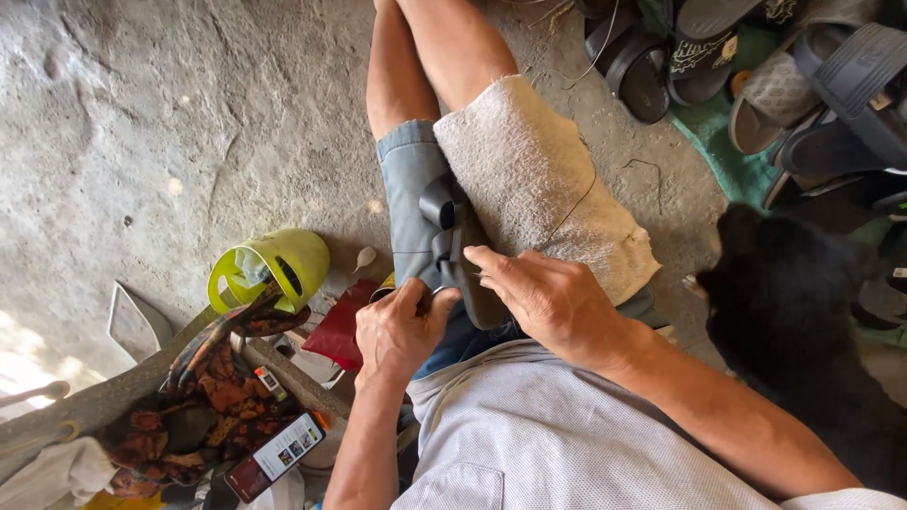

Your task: Repairing a black sandal by hand-sewing the strap using a needle and thread while sitting on the floor.

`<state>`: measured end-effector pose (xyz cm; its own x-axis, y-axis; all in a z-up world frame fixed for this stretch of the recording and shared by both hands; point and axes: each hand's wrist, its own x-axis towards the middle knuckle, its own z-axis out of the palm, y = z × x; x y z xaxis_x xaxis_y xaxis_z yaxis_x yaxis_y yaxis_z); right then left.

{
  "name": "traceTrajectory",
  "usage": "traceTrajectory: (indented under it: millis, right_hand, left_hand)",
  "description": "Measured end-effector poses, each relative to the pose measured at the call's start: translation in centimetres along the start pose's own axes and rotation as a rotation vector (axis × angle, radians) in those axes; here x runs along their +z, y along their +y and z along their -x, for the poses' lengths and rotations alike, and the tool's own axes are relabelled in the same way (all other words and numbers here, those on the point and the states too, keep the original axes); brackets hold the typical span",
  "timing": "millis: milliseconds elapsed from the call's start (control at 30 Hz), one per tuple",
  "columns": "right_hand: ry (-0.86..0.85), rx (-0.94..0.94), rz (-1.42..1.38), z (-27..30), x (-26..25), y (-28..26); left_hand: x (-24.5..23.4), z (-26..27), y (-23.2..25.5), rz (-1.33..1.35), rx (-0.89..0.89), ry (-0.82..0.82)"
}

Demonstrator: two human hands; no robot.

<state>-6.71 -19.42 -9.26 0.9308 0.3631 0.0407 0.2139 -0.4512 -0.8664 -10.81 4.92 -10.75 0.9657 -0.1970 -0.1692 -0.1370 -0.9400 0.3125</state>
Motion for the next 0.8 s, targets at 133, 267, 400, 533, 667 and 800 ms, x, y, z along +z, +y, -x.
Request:
traceTrajectory:
  millis: [133,267,400,533,667,800]
  right_hand:
    - [-0.025,-0.032,0.034,0.2,1.2,0.8]
    - [-0.126,-0.049,0.182,0.5,2.2,2.4]
    - [-0.166,-0.111,0.194,1.0,2.4,2.5]
    - [-0.166,-0.046,-0.023,2.7,0.3,0.7]
    - [-0.152,0.042,-0.014,3.4,-3.5,-0.2]
    - [-0.06,0.038,-0.132,4.5,-4.4,1.1]
  left_hand:
    - [-0.2,3.0,-1.7,0.058,-0.241,-0.029]
    - [0.1,9.1,-6.2,0.197,-0.517,-0.07]
    - [0.2,8.2,-5.0,0.216,-0.456,-0.081]
    - [-0.2,5.2,-2.8,0.207,-0.376,-0.109]
    - [-0.4,2.6,-0.6,0.537,-0.353,-0.13]
    - [0.3,3.2,-1.0,0.785,-0.403,-0.077]
